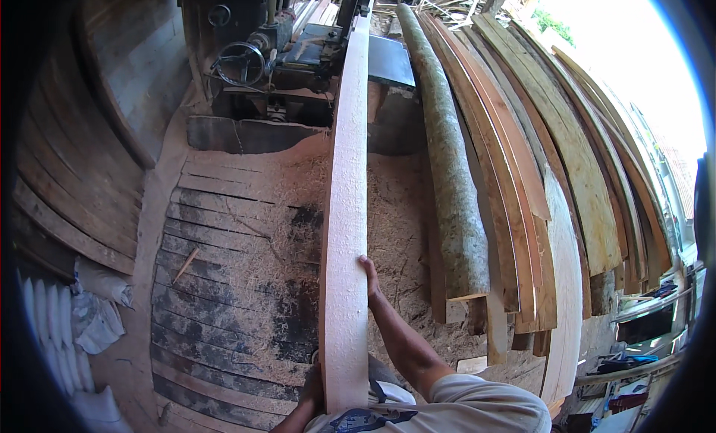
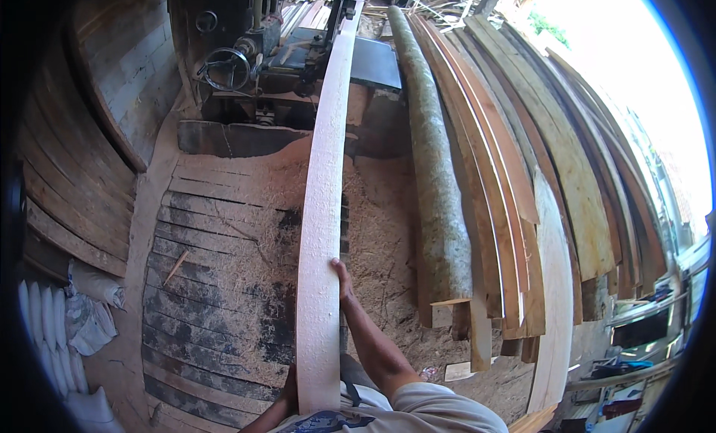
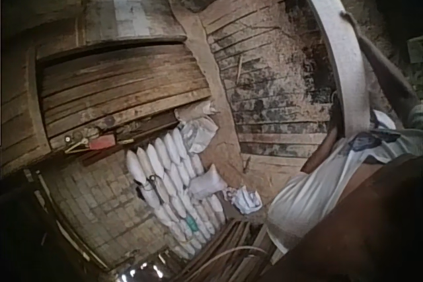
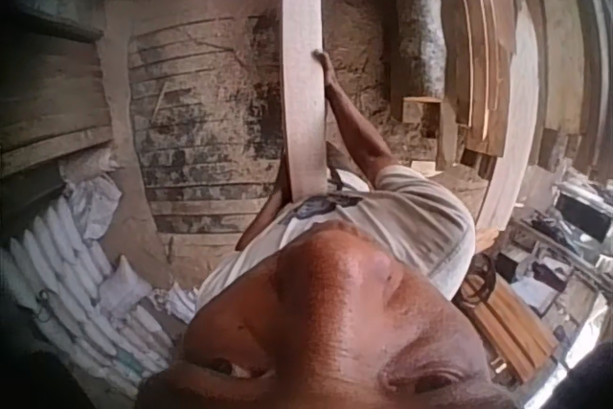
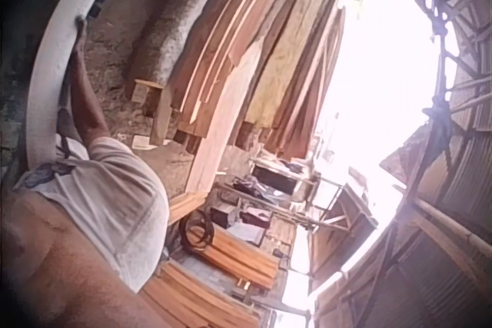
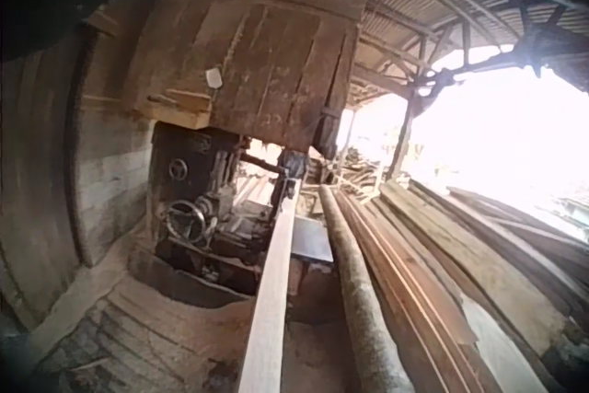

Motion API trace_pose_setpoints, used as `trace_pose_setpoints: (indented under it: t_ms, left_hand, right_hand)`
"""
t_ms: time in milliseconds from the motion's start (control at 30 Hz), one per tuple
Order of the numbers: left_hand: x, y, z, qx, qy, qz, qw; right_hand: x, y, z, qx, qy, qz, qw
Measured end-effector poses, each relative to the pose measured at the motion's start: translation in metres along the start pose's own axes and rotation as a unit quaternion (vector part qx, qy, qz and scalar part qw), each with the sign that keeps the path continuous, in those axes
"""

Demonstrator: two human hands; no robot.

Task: The person passes a long wooden board multiple times through a powered jointer or planer machine, lifting and repositioning it between passes to smooth the surface.

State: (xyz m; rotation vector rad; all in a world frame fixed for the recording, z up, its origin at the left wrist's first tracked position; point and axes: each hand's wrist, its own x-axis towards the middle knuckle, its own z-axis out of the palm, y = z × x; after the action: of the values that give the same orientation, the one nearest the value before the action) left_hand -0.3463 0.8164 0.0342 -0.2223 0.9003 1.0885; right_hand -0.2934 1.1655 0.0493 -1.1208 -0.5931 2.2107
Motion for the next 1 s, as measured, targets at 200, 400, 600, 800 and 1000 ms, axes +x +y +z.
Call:
trace_pose_setpoints:
  t_ms: [200, 400, 600, 800, 1000]
  left_hand:
    - [0.07, 0.061, 0.028, 0.0, -0.011, 0.008, 1.0]
    - [0.121, 0.144, 0.086, -0.002, -0.038, 0.019, 0.999]
    - [0.161, 0.235, 0.133, -0.024, 0.005, 0.024, 0.999]
    - [0.192, 0.314, 0.178, 0.007, 0.043, 0.036, 0.998]
    - [0.227, 0.385, 0.224, 0.039, 0.069, 0.031, 0.996]
  right_hand:
    - [0.064, -0.058, 0.033, -0.007, 0.004, 0.014, 1.0]
    - [0.149, -0.122, 0.043, -0.01, 0.014, 0.006, 1.0]
    - [0.223, -0.181, 0.064, -0.006, 0.026, 0.002, 1.0]
    - [0.283, -0.232, 0.091, -0.001, -0.002, -0.011, 1.0]
    - [0.345, -0.287, 0.115, -0.004, -0.007, -0.014, 1.0]
